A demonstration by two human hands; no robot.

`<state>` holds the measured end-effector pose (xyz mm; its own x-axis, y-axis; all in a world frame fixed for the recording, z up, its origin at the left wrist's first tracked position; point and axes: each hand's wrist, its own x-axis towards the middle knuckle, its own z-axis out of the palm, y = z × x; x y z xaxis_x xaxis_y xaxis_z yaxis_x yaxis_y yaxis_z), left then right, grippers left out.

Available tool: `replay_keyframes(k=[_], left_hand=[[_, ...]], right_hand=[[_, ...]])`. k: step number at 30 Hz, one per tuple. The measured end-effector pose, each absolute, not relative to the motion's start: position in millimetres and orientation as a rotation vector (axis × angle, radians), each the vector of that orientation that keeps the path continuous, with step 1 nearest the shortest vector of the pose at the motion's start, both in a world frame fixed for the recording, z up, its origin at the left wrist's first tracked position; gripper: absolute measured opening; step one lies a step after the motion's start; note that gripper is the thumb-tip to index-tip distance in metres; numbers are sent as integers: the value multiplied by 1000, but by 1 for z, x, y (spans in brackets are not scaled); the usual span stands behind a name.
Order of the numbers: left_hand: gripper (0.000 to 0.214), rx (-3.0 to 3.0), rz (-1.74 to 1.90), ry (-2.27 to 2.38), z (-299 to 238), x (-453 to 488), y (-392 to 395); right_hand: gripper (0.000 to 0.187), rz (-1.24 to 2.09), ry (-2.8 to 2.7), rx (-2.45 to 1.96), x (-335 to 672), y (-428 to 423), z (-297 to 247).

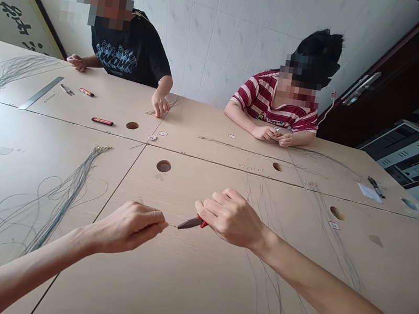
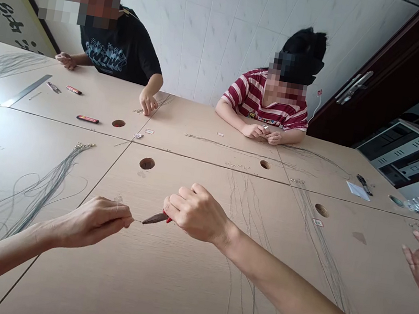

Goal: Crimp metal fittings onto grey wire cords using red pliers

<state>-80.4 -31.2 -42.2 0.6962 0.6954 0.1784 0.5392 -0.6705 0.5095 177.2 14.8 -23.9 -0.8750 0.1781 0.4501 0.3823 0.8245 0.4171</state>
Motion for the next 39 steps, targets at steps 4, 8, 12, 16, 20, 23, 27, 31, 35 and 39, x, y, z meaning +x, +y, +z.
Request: replay_keyframes(k=[4,8,12,16,20,23,27,31,35,39], left_hand=[[20,2326,534,1073,-42,-80,-34],[22,2215,582,1120,-39,-77,-41],[21,1987,623,1185,-37,-73,-44],[25,1487,722,1163,-40,-69,-44],[29,1170,780,1077,-47,-60,-43],[28,1115,809,1033,-50,-53,-45],[30,1122,832,1011,-49,-49,-49],[30,1125,839,1000,-52,-50,-49],[29,1138,843,1020,-57,-49,-47],[27,1113,845,1010,-55,-42,-45]], right_hand=[[21,-700,-2612,-434,174,18,-23],[19,-683,-2625,-422,172,16,-26],[13,-445,-2655,-472,175,14,-27],[13,250,-2509,-723,181,4,-24],[19,907,-2021,-1004,169,-16,-26],[27,1262,-1775,-1039,152,-28,-34],[27,1445,-1648,-988,135,-33,-44],[26,1392,-1591,-981,126,-35,-47],[25,1291,-1615,-994,122,-38,-47],[21,1194,-1580,-983,124,-40,-51]])
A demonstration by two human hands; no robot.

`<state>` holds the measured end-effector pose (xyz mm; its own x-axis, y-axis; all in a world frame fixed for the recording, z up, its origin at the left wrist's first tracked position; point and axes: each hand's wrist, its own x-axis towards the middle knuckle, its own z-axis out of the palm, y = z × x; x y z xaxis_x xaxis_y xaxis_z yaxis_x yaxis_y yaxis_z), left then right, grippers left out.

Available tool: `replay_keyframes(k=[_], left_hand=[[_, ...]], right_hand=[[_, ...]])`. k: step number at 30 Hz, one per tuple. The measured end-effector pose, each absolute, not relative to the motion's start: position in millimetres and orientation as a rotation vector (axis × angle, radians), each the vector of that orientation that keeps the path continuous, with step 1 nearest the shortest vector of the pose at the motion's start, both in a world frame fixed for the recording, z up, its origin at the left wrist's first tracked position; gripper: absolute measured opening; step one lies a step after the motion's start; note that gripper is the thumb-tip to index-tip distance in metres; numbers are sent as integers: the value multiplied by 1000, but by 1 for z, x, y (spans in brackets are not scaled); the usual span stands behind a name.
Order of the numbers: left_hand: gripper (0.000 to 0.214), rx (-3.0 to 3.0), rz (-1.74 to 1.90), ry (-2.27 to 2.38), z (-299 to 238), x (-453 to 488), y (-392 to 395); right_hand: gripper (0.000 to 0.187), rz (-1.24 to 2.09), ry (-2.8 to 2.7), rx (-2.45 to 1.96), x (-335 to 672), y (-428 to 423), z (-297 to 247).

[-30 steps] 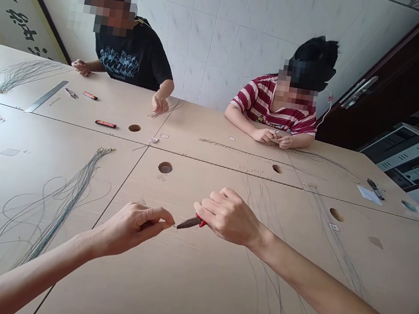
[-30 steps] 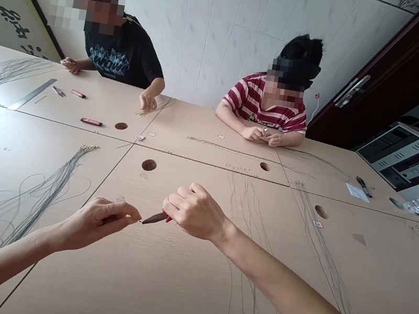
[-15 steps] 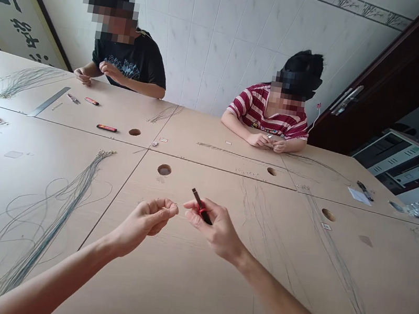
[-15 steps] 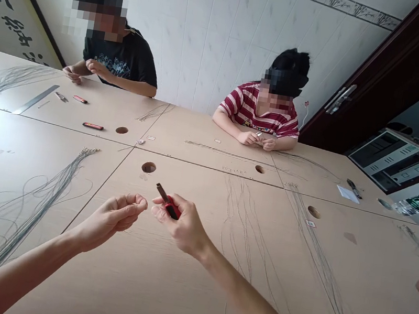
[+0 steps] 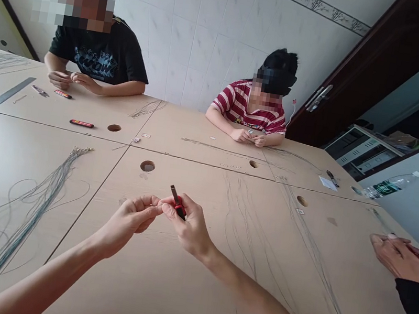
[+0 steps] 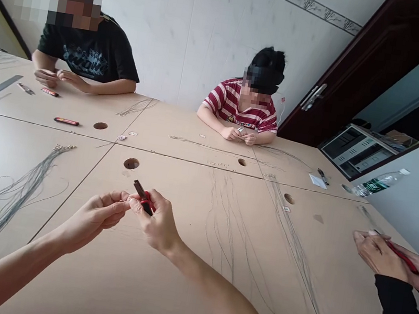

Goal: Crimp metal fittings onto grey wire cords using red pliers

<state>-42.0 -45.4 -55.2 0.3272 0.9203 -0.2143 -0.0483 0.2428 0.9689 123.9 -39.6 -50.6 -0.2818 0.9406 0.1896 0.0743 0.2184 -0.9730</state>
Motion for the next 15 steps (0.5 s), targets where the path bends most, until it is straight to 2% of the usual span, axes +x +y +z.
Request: replay_keyframes(k=[8,11,15], left_hand=[[22,889,930,904,-35,-12,-45],[11,714,1074,891,-29,-1,-43],[15,449,1256,856,-25,15,-37]], right_hand=[[18,1078,-1462,-902,139,-37,-47],[19,1075,-1366,-905,146,-33,-45],[20,1170,-1117,-832,158,-27,-40]])
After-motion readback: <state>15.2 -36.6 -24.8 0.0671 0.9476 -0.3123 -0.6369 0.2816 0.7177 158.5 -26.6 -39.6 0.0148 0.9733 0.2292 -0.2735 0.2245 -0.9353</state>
